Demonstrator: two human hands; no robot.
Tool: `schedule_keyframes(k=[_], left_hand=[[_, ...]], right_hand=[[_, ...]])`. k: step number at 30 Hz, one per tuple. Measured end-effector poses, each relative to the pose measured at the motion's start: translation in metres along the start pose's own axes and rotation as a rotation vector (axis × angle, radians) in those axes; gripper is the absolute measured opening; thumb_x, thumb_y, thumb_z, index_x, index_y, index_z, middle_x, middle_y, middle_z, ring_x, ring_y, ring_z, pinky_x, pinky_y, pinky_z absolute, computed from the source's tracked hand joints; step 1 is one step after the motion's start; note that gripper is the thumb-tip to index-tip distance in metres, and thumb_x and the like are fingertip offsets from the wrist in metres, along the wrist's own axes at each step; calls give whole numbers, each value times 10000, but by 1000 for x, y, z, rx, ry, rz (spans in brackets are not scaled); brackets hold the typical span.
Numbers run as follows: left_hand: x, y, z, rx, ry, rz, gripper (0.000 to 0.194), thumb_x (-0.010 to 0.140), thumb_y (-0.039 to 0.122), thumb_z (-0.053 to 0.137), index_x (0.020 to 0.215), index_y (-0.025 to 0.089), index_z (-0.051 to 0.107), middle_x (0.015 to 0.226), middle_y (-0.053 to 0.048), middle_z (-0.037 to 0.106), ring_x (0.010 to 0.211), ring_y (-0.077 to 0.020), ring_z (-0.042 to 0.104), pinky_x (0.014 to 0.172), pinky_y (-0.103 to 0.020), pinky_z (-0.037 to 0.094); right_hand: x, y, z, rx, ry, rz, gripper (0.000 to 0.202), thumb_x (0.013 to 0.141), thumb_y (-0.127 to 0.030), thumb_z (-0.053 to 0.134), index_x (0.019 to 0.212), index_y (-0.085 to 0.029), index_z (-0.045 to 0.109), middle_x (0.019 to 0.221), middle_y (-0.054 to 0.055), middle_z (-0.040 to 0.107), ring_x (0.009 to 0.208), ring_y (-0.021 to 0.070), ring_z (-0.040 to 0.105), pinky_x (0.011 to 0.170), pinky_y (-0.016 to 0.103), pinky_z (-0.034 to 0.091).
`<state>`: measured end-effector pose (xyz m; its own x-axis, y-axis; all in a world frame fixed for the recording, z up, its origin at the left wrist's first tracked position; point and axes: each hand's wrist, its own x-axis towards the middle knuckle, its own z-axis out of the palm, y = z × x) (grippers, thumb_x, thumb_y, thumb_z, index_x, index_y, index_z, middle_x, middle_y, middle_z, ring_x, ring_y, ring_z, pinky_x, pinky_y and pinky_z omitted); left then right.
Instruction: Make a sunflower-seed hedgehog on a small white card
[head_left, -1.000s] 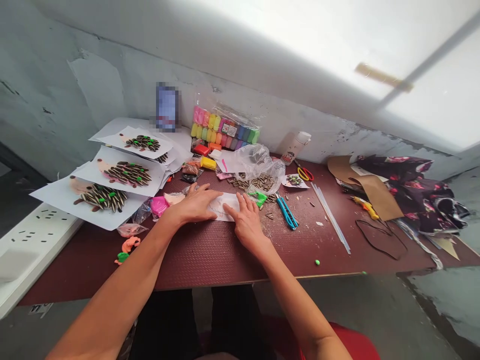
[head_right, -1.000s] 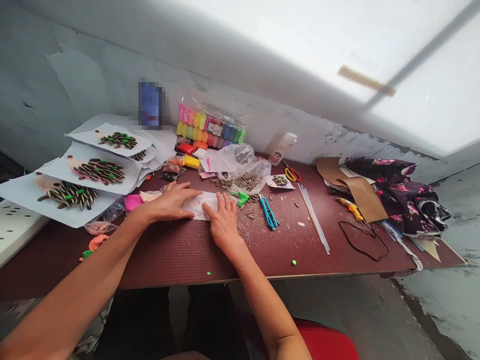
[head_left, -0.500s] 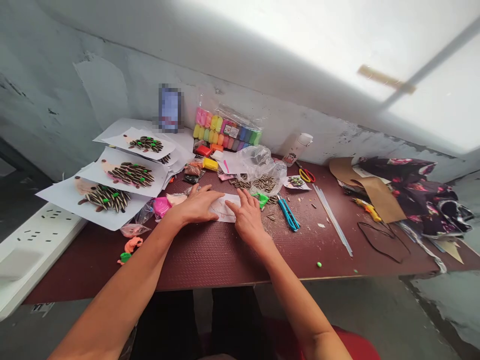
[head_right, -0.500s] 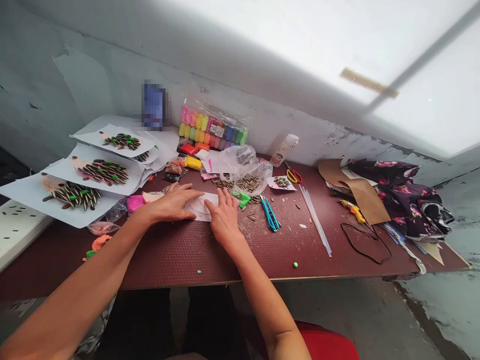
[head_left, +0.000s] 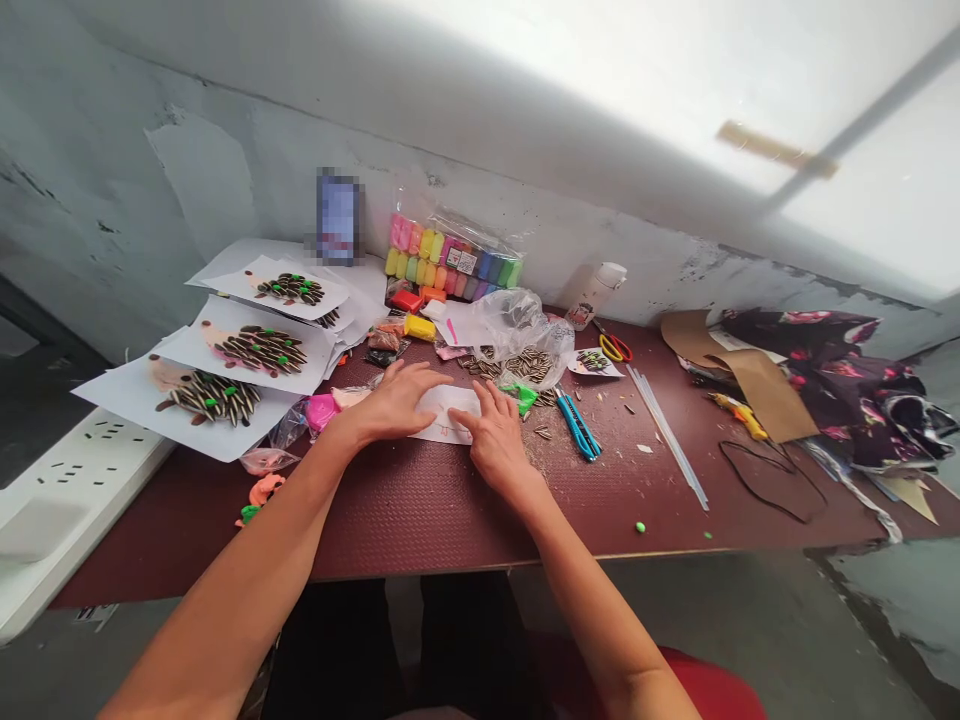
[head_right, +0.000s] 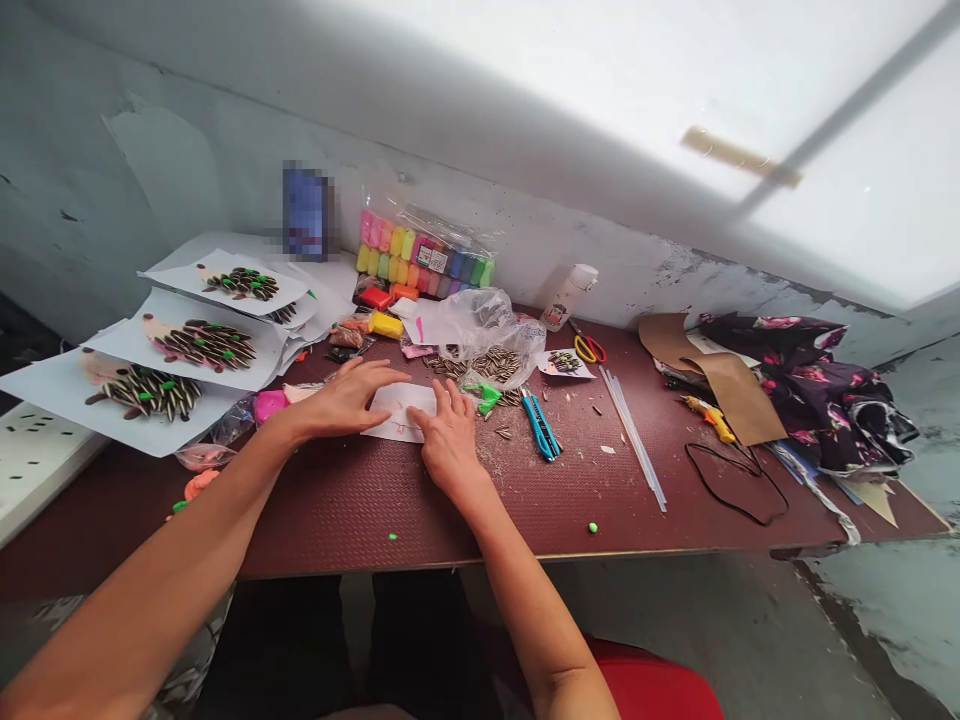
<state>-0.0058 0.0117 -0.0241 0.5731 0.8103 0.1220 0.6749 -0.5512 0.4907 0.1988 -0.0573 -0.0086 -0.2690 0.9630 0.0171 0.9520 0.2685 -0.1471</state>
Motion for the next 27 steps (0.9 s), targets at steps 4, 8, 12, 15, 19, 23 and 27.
schedule_keyframes(k=[4,8,12,15,19,23,27], left_hand=[[3,-14,-8,6,269,-111,522,805,153,499,1278,182,718,1295,-96,735,1241,-277,642,1133,-429,460],[2,-22,-15,96,380,-251,458,824,104,466,1170,133,764,1214,-129,766,1173,-288,680,1085,-423,504],[1,-21,-16,143,342,-291,428,860,137,482,1180,146,765,1226,-118,765,1156,-287,694,1048,-409,529],[0,-22,-15,182,273,-326,423,851,171,525,1204,152,759,1221,-124,767,1150,-300,696,1038,-411,530],[-2,-30,-17,150,224,-313,462,812,158,527,1211,196,758,1227,-93,770,1150,-287,695,1041,-400,519],[-6,-44,-17,99,211,-291,419,784,212,559,1140,212,780,1152,-113,787,1081,-332,709,975,-439,534],[-8,-55,-17,80,177,-263,273,741,271,611,934,246,802,998,-109,799,997,-350,708,886,-427,543]], right_hand=[[-4,2,3,17,43,-3,495,945,-77,526,1336,-318,709,1642,95,415,1545,324,290,1187,540,283],[-5,8,6,47,119,21,513,926,-50,508,1336,-282,709,1616,110,446,1527,312,320,1193,525,287],[-5,12,7,72,173,6,468,914,-45,494,1231,-265,758,1572,108,497,1511,309,340,1178,539,309],[-2,11,4,81,185,10,458,891,-34,489,1205,-225,762,1558,131,506,1501,313,354,1178,535,318],[6,6,-6,110,198,35,451,876,-35,492,1205,-197,754,1529,143,526,1476,304,378,1180,496,319],[21,5,-20,146,243,49,331,954,-133,496,1139,-199,762,1368,144,628,1263,282,530,1074,422,397],[36,11,-23,211,307,60,251,980,-218,512,1011,-197,760,1058,114,701,1018,261,581,945,378,432]])
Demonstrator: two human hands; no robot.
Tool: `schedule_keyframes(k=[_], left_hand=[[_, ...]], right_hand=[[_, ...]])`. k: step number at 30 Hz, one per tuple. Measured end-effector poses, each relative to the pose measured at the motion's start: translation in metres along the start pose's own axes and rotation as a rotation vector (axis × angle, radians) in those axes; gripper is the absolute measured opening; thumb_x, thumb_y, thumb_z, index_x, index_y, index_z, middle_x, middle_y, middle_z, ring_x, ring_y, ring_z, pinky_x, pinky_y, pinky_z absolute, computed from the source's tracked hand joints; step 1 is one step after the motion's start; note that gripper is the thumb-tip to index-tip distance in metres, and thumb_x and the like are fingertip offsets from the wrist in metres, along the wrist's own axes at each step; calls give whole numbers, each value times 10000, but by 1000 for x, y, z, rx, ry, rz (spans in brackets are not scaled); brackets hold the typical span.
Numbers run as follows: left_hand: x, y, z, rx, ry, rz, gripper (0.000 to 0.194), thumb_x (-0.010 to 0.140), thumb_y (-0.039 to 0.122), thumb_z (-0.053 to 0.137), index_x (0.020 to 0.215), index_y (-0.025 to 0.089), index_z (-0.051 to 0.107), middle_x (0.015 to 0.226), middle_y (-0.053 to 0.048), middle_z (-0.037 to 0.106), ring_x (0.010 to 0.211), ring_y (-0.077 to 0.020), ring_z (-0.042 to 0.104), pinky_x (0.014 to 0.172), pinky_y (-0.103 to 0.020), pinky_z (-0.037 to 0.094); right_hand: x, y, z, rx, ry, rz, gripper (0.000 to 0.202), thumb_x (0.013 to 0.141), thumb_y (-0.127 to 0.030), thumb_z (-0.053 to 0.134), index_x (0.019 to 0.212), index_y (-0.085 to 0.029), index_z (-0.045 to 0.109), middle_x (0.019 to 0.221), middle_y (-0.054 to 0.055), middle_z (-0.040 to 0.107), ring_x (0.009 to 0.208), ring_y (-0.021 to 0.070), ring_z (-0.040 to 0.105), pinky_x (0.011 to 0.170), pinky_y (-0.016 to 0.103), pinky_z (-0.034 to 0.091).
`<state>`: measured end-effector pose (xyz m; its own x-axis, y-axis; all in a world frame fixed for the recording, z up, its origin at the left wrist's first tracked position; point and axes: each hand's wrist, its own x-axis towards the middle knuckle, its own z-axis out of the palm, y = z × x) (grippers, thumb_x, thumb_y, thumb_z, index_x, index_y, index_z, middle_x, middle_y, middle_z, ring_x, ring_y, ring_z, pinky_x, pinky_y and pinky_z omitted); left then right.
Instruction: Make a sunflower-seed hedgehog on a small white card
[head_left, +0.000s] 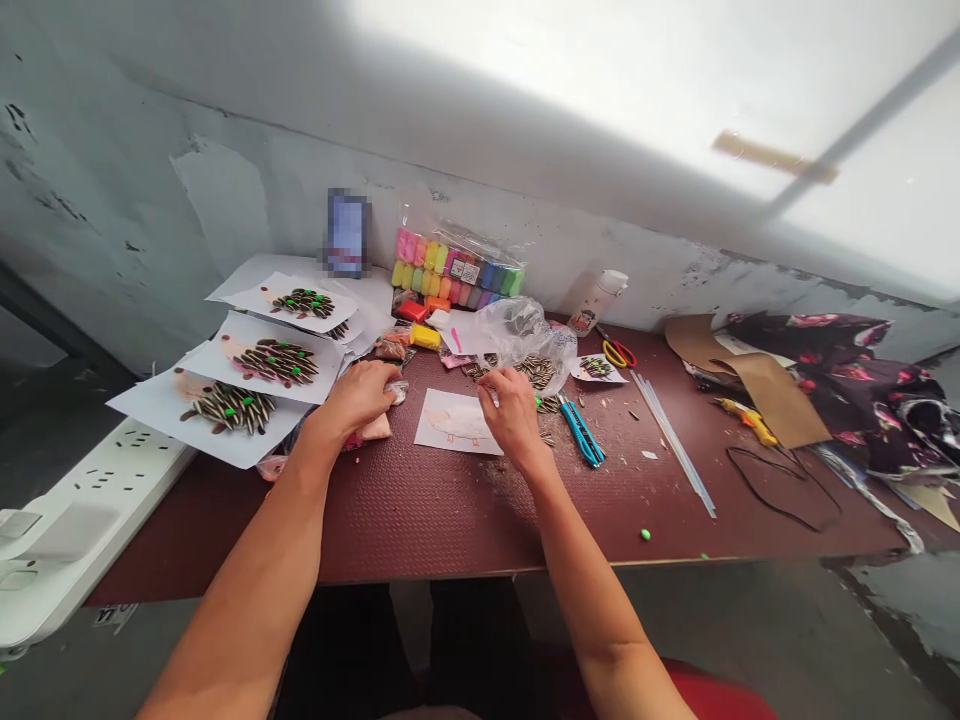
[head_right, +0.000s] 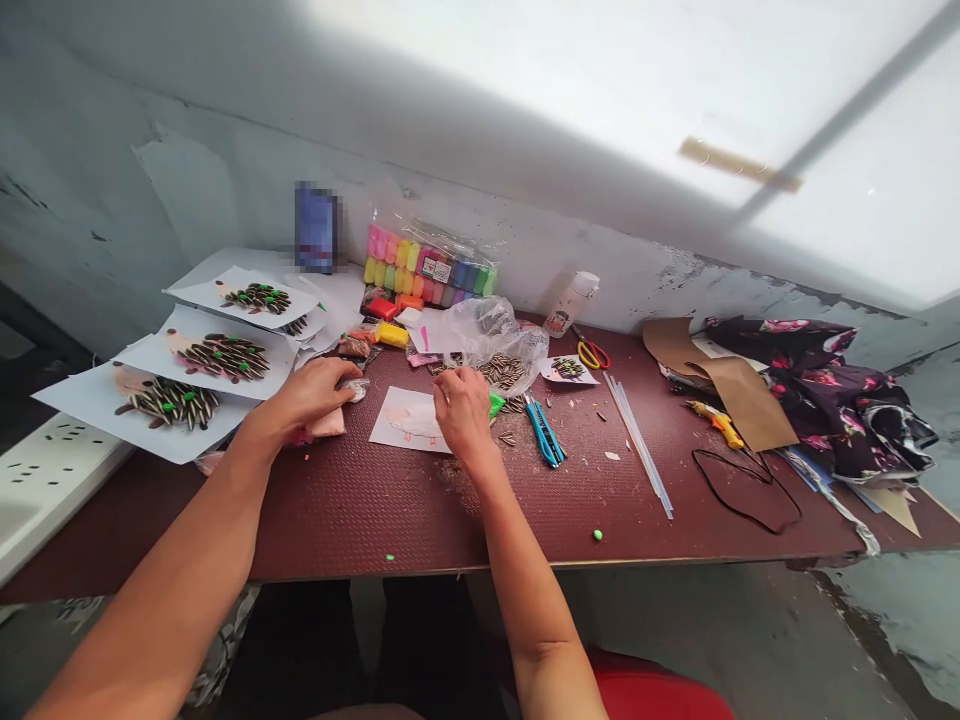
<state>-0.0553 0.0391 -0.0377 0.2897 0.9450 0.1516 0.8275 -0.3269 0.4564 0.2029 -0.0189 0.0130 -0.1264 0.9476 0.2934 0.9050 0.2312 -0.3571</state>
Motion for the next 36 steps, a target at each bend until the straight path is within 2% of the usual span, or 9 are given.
schedule_keyframes(k=[4,8,11,16,21,25,30,36], left_hand=[[0,6,-6,-93,37,-13,185,752,293,634,855,229,775,974,-101,775,962,-309,695,878,-407,543],[-1,28,-13,-400,129,-25,216,785,345,647,919,208,747,1024,-80,758,950,-255,684,887,-398,555],[-3,43,-12,-681,82,-81,315,770,442,684,933,176,730,944,-76,758,837,-223,696,790,-375,578],[-5,59,-5,-897,-1,-120,412,665,509,789,876,158,742,858,-69,767,764,-211,701,740,-358,589],[-9,70,-6,-982,-77,-117,428,651,504,834,875,148,753,850,-74,772,744,-204,708,736,-352,593],[-9,72,-9,-1004,-95,-110,463,644,497,855,941,158,750,907,-72,783,803,-221,727,767,-366,603],[-8,72,-11,-1015,-88,-90,445,662,510,848,911,158,736,885,-66,766,797,-208,717,782,-369,604],[-10,76,-12,-1024,-20,-97,484,684,578,828,908,161,728,897,-64,758,756,-207,721,749,-382,627]], right_hand=[[2,7,15,195,91,9,208,959,-211,522,934,-193,728,919,71,717,882,215,601,852,328,440],[-7,4,28,377,115,0,165,939,-245,575,850,-192,705,840,43,712,788,184,593,788,308,447],[-12,-6,29,498,87,-31,170,937,-279,609,829,-204,716,816,29,705,774,172,594,777,301,462],[-13,-19,27,620,48,13,164,925,-322,657,1002,-203,741,962,47,742,856,171,628,834,307,498],[-10,-15,32,801,-38,73,211,906,-378,616,833,-199,700,833,19,723,771,156,614,771,283,497],[-6,-10,37,911,9,112,213,851,-402,627,775,-207,666,760,-2,675,720,148,576,713,267,481],[-5,-9,41,979,28,176,257,841,-454,617,783,-206,645,739,-11,632,692,138,542,659,249,447],[-6,-9,39,992,34,169,270,846,-467,625,777,-206,634,741,-9,636,704,138,548,693,256,455]])
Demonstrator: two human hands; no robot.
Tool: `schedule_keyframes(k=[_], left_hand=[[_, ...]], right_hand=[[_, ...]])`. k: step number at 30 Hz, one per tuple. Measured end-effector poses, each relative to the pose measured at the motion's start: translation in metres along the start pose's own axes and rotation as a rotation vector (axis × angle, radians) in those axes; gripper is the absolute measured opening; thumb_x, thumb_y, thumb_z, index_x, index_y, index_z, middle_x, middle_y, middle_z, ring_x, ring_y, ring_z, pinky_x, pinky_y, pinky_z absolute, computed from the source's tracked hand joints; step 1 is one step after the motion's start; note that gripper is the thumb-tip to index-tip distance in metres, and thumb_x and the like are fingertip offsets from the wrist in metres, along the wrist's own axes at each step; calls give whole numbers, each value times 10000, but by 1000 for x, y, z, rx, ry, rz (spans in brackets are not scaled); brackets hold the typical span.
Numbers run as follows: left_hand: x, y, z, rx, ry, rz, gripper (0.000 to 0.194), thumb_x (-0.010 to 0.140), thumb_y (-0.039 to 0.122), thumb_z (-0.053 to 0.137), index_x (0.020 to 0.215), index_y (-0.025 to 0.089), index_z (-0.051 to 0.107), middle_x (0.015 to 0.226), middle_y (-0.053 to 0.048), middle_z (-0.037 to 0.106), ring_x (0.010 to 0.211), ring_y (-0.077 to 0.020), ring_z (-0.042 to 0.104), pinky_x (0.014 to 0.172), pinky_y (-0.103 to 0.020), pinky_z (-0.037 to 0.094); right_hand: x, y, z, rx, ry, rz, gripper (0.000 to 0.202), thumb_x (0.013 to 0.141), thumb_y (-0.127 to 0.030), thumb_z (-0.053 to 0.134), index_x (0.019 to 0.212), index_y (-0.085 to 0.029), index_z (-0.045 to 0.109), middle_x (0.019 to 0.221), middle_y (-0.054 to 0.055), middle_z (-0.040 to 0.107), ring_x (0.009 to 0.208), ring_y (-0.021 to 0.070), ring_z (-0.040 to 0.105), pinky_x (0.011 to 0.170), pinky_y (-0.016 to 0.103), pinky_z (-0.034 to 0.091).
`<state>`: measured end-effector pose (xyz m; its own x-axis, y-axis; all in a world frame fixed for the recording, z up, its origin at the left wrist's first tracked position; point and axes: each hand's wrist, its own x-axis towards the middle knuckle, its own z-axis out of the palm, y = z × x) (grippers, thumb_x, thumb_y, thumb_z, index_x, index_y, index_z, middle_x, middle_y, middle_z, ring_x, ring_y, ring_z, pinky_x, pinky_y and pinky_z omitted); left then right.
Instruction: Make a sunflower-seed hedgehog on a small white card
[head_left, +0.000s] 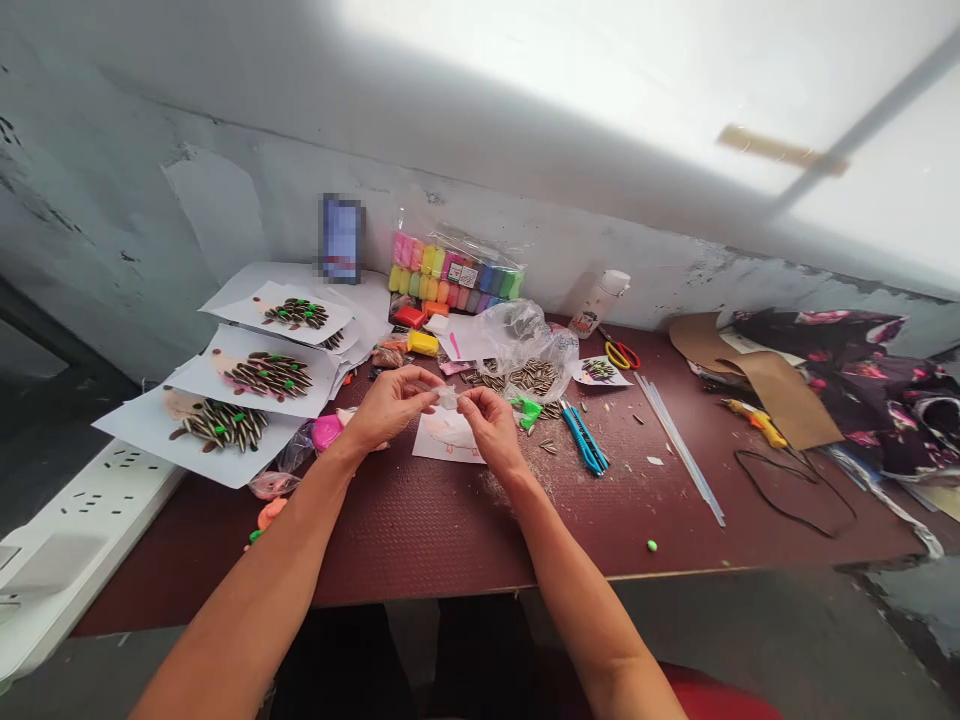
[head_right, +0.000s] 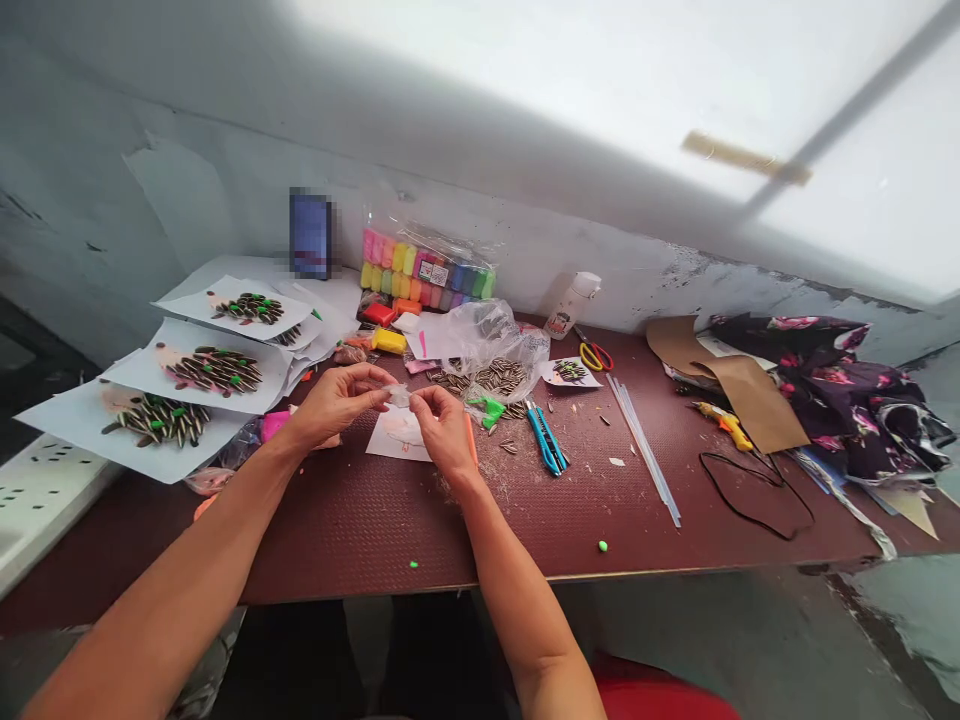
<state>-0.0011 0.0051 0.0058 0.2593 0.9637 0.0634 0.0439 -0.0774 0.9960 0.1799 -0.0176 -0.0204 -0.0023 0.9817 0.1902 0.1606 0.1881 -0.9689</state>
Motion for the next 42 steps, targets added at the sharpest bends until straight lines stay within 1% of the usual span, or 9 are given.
schedule_keyframes(k=[4,6,9,13,18,21,27,33,42], left_hand=[[0,-1,-2,-19,-17,-6,523,721,616,798,956,153,736,798,-61,747,704,-217,730,695,-382,636],[0,-3,-2,2,-26,-10,514,740,609,781,965,148,741,734,-51,728,658,-213,722,652,-368,632],[0,-6,0,48,-39,21,453,739,564,767,927,152,742,816,-63,738,653,-197,716,634,-351,624],[0,-7,2,103,-29,34,406,725,472,762,978,158,717,883,-54,729,663,-177,696,642,-333,604],[-1,-2,1,143,-33,60,327,724,423,744,920,166,691,909,-52,724,764,-188,685,708,-329,586],[-2,1,-1,120,-60,40,310,734,403,743,926,168,676,935,-56,716,828,-204,690,748,-342,582],[-1,-2,-2,11,-27,68,424,711,354,752,1074,167,636,1046,-72,702,895,-200,689,854,-381,576],[1,-6,1,-33,-49,25,436,675,337,771,1049,155,639,925,-66,751,883,-230,725,842,-395,587],[1,-6,0,-9,-46,-2,406,669,340,760,1022,155,681,894,-70,781,865,-248,744,804,-382,592]], right_hand=[[-1,-1,-1,-2,-24,-28,279,877,-470,626,797,-203,644,760,-2,646,718,140,566,695,258,475],[-3,-2,-1,-1,-31,-51,248,876,-450,650,907,-206,680,837,8,677,746,139,586,718,259,489],[-4,-5,-3,-70,-39,-93,272,866,-393,689,1084,-233,707,1011,29,712,818,142,608,793,274,511],[-5,-8,-7,-217,-61,-139,132,866,-339,672,912,-223,717,958,27,697,845,155,599,832,291,507],[-2,-4,-8,-224,-11,-166,106,850,-296,604,817,-214,663,853,6,645,820,153,577,809,284,481],[-1,-2,-8,-186,-2,-130,122,852,-312,603,815,-210,657,842,2,645,795,146,572,792,278,479],[-3,-3,-9,-183,-105,-157,112,830,-276,615,876,-211,693,942,20,673,831,146,598,833,291,499],[-3,1,-8,-162,-125,-171,205,843,-172,522,807,-220,717,983,39,694,964,170,638,919,322,503],[-6,0,-7,-302,-91,-178,20,852,-234,707,866,-227,719,925,19,703,865,170,636,829,308,514]])
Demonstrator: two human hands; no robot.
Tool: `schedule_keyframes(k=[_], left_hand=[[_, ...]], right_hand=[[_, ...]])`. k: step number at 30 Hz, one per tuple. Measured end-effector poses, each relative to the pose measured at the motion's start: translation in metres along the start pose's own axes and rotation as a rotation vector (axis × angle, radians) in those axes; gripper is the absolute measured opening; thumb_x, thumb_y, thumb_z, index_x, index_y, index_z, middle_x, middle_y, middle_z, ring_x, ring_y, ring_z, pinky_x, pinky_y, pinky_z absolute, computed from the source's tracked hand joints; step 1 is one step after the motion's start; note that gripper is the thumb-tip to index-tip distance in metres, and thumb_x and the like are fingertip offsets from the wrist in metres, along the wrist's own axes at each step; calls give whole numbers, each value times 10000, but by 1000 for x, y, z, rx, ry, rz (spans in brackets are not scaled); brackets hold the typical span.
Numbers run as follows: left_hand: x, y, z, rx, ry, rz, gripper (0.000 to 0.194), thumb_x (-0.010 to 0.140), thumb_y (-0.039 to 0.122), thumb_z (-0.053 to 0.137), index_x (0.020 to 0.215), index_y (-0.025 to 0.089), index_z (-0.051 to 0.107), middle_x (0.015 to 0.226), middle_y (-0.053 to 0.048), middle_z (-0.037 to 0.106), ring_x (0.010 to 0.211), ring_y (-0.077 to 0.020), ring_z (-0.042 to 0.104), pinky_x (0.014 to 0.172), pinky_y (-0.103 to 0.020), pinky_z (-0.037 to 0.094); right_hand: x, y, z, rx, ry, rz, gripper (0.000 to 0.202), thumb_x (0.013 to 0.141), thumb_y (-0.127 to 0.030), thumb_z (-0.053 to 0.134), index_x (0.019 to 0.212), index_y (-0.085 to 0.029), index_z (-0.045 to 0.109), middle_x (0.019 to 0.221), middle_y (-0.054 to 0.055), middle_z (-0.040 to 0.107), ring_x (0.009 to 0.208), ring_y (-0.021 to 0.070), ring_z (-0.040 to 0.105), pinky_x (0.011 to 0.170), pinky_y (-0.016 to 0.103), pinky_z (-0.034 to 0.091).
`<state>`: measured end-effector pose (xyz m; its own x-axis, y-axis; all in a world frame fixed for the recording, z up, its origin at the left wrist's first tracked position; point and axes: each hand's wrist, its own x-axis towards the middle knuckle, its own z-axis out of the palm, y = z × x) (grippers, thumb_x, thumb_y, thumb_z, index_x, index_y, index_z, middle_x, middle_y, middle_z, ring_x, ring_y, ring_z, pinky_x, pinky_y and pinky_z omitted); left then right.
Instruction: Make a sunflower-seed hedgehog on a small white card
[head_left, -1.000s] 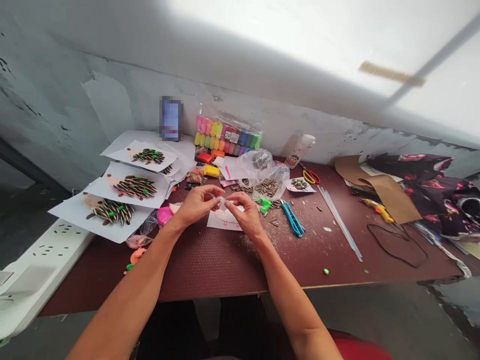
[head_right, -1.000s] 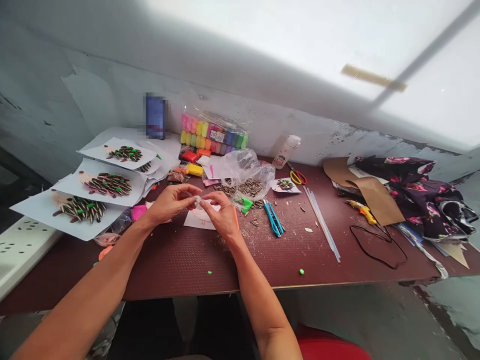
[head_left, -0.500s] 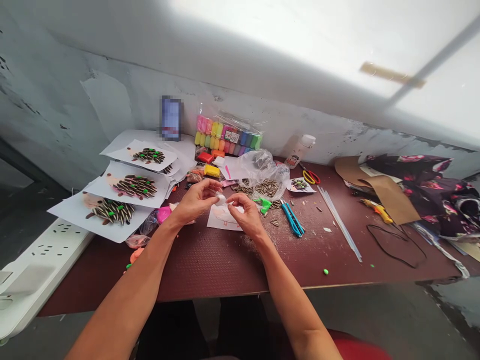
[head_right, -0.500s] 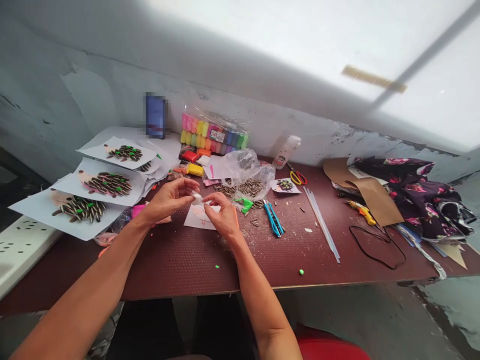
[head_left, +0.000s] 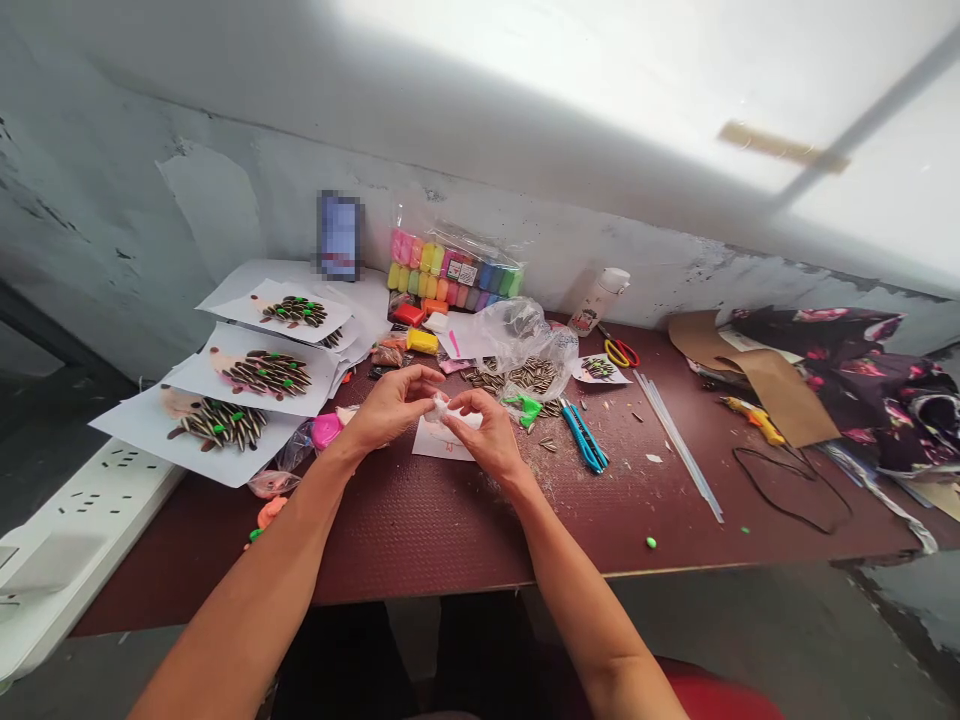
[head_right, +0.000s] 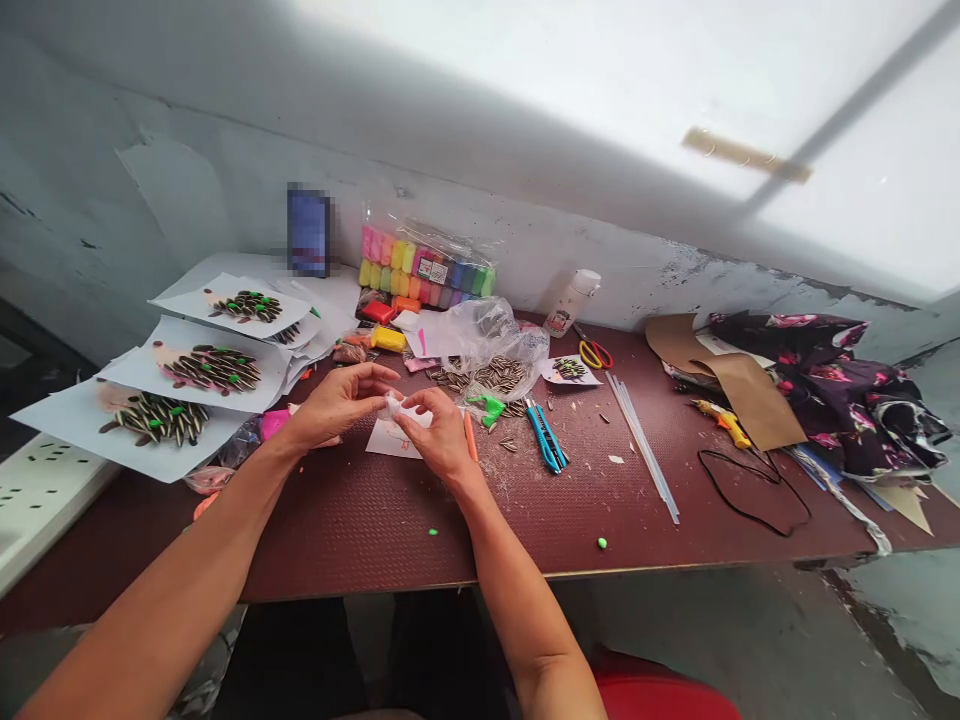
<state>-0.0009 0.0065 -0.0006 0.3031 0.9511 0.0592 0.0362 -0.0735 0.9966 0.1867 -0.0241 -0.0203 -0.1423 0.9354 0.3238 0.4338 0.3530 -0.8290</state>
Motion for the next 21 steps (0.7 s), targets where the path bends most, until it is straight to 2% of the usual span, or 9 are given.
schedule_keyframes(k=[4,9,14,18,21], left_hand=[[3,-5,0,85,-39,30,288,697,376,734,886,158,735,909,-68,780,846,-229,724,812,-361,581],[4,-9,4,18,-62,-30,347,668,419,783,874,143,750,853,-74,771,744,-207,709,709,-338,586],[4,-7,6,-76,-2,-33,396,645,446,847,856,146,698,770,-33,716,656,-169,680,633,-316,585],[4,-5,7,-84,54,-35,379,629,417,847,849,156,681,759,-12,706,655,-157,672,625,-300,586],[3,-3,8,-84,38,-51,358,627,393,842,850,156,693,764,-14,712,659,-159,671,623,-297,588]], right_hand=[[-1,1,0,-44,44,-33,64,857,-250,747,904,-232,709,922,11,706,829,166,626,813,311,514],[-2,0,1,-76,87,-141,33,900,-266,737,919,-239,738,958,35,703,879,179,642,827,327,520],[-3,-4,2,-175,150,-236,55,930,-258,717,934,-258,772,969,51,710,942,204,652,876,375,517],[-3,-4,4,-157,140,-228,81,934,-229,701,964,-257,771,983,52,711,927,194,657,848,356,532],[-3,-2,4,-131,137,-216,51,925,-229,704,939,-238,752,968,52,703,886,186,651,808,337,533]])
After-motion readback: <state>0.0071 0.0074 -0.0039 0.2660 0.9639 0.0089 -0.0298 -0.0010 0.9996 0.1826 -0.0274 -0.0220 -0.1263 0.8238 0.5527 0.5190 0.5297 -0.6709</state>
